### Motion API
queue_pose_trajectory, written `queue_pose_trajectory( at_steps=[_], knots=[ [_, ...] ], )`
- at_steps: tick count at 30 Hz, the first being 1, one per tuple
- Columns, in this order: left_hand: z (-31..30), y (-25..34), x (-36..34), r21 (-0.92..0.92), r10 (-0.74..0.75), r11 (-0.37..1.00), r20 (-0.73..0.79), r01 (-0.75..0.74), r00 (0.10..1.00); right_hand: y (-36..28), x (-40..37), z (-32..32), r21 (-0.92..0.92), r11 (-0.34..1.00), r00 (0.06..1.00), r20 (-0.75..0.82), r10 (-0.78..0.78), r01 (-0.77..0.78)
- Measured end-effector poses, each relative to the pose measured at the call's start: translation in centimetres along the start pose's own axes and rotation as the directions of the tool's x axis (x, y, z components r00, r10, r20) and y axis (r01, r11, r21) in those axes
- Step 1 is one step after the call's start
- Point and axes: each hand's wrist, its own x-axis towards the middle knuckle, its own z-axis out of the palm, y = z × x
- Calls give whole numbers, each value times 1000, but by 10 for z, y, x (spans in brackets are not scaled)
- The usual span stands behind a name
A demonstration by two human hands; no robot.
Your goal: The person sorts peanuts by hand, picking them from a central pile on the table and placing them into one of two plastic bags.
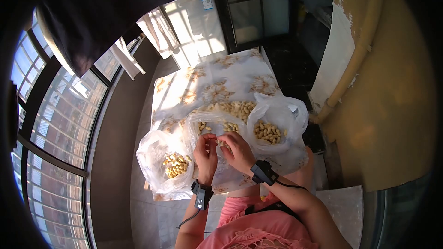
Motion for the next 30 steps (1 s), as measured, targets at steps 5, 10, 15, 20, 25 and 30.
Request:
queue_pose_trajectory(
  at_steps=[5, 10, 15, 20, 25, 30],
  knots=[
    [7, -27, 3, -65, -30, 997, 12, 31, 999, 11, -1, 5, -120, 990, 997, 45, -67, 72],
    [5, -36, -4, -119, -101, 987, 68, 108, 993, 20, -4, 5, -152, 987, 996, 68, -50, 60],
    [-2, -35, -5, -70, -124, 989, 51, 128, 991, 29, -4, -1, -175, 983, 997, 61, -46, 56],
    [-6, -41, -6, -24, -43, 999, 2, 43, 999, 33, -8, 0, -214, 977, 998, 58, 14, -1],
    [-7, -39, -4, 136, 43, 989, 98, -56, 994, 31, -7, 1, -304, 953, 997, 83, 5, 20],
    [-6, -36, -1, 207, 89, 973, 47, -97, 995, 22, -6, -3, -343, 939, 996, 87, 33, -1]
  ],
)
